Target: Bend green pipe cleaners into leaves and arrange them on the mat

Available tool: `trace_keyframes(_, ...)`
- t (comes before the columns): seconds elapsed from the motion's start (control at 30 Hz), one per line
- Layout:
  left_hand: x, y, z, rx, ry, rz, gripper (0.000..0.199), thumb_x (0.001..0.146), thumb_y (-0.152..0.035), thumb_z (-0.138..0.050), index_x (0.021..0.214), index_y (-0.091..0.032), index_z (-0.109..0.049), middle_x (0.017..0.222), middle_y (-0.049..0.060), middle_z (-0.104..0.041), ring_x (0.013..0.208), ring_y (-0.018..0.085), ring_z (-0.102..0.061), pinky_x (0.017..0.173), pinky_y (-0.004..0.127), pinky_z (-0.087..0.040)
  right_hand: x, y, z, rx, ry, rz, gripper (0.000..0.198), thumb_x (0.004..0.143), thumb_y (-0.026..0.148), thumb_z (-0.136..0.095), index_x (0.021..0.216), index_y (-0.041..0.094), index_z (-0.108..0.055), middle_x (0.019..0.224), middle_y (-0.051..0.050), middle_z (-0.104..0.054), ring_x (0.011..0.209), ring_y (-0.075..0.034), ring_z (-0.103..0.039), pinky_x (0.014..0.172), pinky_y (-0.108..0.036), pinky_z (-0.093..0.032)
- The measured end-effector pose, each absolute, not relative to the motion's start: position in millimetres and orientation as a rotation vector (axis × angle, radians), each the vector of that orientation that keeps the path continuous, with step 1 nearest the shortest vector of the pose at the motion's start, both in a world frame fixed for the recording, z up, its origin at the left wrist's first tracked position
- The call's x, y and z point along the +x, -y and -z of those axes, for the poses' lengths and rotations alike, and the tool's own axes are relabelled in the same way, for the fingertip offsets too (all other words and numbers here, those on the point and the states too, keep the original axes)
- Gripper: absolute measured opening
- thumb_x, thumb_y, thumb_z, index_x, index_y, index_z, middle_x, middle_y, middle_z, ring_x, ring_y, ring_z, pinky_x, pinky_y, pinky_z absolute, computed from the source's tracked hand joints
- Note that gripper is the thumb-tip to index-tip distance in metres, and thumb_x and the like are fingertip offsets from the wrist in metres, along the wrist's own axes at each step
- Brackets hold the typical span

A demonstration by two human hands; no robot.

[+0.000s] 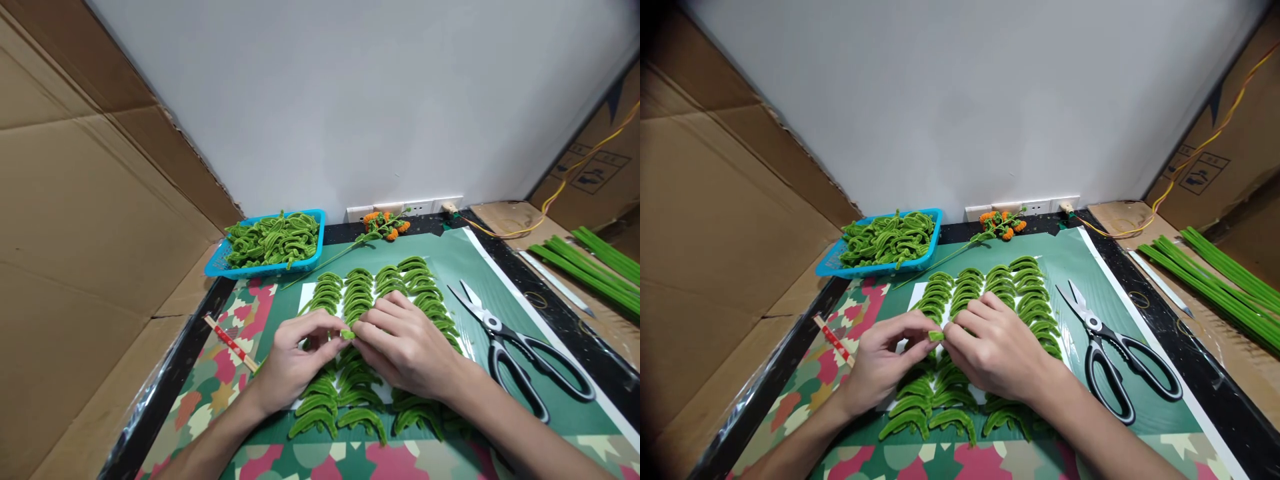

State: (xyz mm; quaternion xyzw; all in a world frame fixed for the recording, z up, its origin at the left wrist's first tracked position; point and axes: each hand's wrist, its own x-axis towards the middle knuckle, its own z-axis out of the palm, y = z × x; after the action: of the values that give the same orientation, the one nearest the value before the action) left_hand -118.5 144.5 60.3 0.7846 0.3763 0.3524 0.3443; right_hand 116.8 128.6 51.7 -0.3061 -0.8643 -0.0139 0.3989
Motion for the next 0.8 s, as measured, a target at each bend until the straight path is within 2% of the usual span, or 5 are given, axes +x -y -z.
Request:
trace_keyframes(0.23,-113.8,-144.0,-62.1,1.958,-0.998,-0.9,0.014,0.097,-0.028,-0.077,0.107,-0.02,-0.08,0.083,0.003,-0.077,0.07,0.013,-0.069,0.064,0.021,-0.055,117.4,-129.0,-51.7,-0.77,2.222,0.056,0.03,0.111,0.017,-0.046,0.091,0.015,-0.069,0.076,-0.003,-0.064,0.073,-0.019,-0.048,0.072,-0.036,-0.034)
trace_keyframes(0.47,-113.8,-141.9,-64.2,2.019,-1.012,-1.071,0.004,0.096,-0.022,-0.076,0.096,-0.019,-0.079,0.077,0.001,-0.074,0.063,0.012,-0.066,0.06,0.02,-0.055,114.8,-129.3,-48.3,-0.78,2.208,0.114,0.028,0.108,0.015,-0.051,0.088,0.014,-0.07,0.072,-0.003,-0.062,0.07,-0.019,-0.048,0.071,-0.036,-0.035)
trace_keyframes(0.53,-115.0,-142.4,-62.4,2.003,-1.026,-1.07,0.003,0.098,-0.021,-0.074,0.098,-0.02,-0.077,0.08,0.0,-0.071,0.065,0.012,-0.065,0.061,0.021,-0.054,114.4,-129.6,-49.2,-0.792,2.17,0.115,0.024,0.109,0.017,-0.053,0.094,0.012,-0.071,0.074,-0.003,-0.065,0.071,-0.018,-0.051,0.072,-0.036,-0.036)
trace_keyframes(0.67,-114.9,-143.8,-60.6,1.994,-1.047,-1.066,0.003,0.1,-0.023,-0.07,0.101,-0.021,-0.072,0.1,0.005,-0.068,0.087,0.016,-0.066,0.071,0.024,-0.054,114.7,-129.7,-51.2,-0.771,2.096,0.054,0.017,0.11,0.018,-0.055,0.117,0.008,-0.067,0.085,-0.005,-0.072,0.074,-0.018,-0.056,0.075,-0.036,-0.041)
trace_keyframes(0.8,-113.0,-142.4,-60.9,1.903,-0.984,-0.99,0.01,0.105,-0.029,-0.064,0.11,-0.021,-0.068,0.114,0.007,-0.068,0.077,0.013,-0.065,0.069,0.026,-0.055,115.7,-129.3,-47.1,-0.741,2.113,0.048,0.03,0.109,0.011,-0.054,0.138,0.009,-0.06,0.096,-0.007,-0.075,0.081,-0.018,-0.06,0.074,-0.035,-0.043)
